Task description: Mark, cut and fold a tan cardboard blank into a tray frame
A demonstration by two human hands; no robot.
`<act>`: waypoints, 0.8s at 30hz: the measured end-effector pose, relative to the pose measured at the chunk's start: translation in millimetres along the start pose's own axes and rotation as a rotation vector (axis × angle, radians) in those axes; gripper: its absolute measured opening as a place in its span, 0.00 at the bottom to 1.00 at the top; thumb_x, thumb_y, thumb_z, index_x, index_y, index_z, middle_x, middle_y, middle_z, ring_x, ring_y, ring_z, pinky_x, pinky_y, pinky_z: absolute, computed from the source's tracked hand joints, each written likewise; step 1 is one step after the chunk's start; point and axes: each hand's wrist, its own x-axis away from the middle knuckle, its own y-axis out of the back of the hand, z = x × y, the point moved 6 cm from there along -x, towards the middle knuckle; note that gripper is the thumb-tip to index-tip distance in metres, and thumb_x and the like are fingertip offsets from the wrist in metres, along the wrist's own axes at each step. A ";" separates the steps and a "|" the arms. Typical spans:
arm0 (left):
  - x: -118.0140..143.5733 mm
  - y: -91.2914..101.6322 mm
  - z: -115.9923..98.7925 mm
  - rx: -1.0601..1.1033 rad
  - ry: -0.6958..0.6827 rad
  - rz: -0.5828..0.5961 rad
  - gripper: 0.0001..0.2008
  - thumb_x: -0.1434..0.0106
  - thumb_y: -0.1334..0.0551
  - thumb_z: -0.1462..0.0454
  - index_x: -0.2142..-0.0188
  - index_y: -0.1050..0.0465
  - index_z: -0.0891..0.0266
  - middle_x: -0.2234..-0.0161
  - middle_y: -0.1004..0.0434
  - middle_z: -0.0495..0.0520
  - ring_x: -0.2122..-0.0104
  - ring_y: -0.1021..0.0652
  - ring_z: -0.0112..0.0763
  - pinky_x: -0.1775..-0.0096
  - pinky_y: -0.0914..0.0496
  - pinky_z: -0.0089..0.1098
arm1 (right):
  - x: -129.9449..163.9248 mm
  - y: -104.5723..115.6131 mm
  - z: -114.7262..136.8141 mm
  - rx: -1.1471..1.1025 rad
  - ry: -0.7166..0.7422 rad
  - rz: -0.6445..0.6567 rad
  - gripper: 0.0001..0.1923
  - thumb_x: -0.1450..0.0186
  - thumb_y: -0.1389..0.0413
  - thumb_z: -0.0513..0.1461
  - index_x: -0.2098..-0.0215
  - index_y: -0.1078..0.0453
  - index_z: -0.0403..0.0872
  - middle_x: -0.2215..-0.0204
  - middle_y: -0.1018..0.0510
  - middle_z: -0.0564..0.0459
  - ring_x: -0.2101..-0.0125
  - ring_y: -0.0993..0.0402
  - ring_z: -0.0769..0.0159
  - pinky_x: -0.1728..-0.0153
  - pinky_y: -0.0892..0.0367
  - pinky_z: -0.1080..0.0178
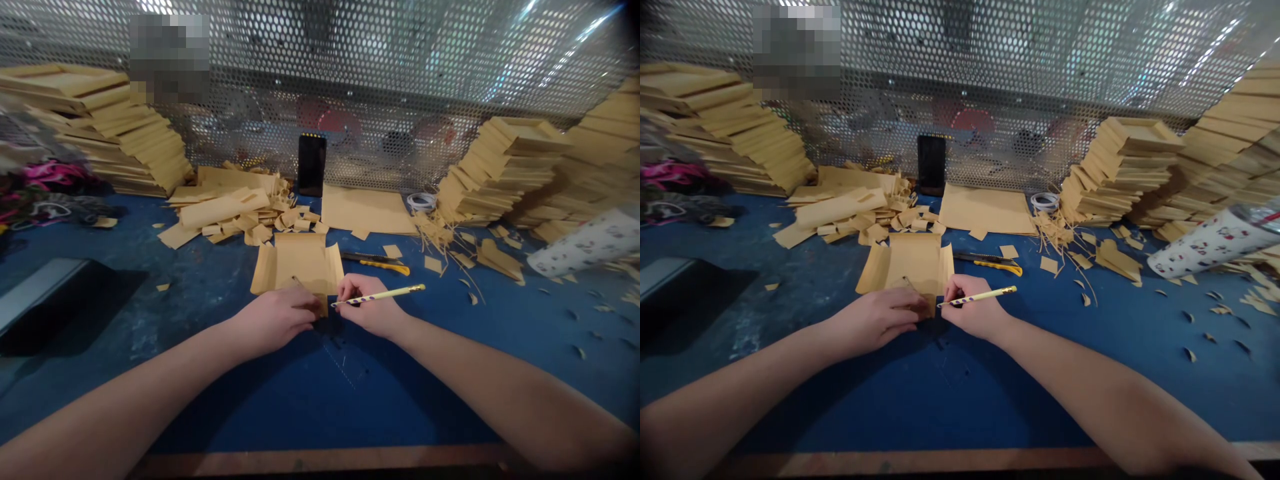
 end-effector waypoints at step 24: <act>1.0 -1.8 -2.1 -0.061 -0.027 -0.008 0.09 0.30 0.44 0.64 0.59 0.25 0.61 0.52 0.26 0.57 0.52 0.25 0.37 0.52 0.28 0.39 | 0.0 -0.8 -0.6 0.000 0.013 0.018 0.10 0.48 0.43 0.29 0.77 0.39 0.48 0.73 0.26 0.55 0.74 0.33 0.70 0.74 0.40 0.65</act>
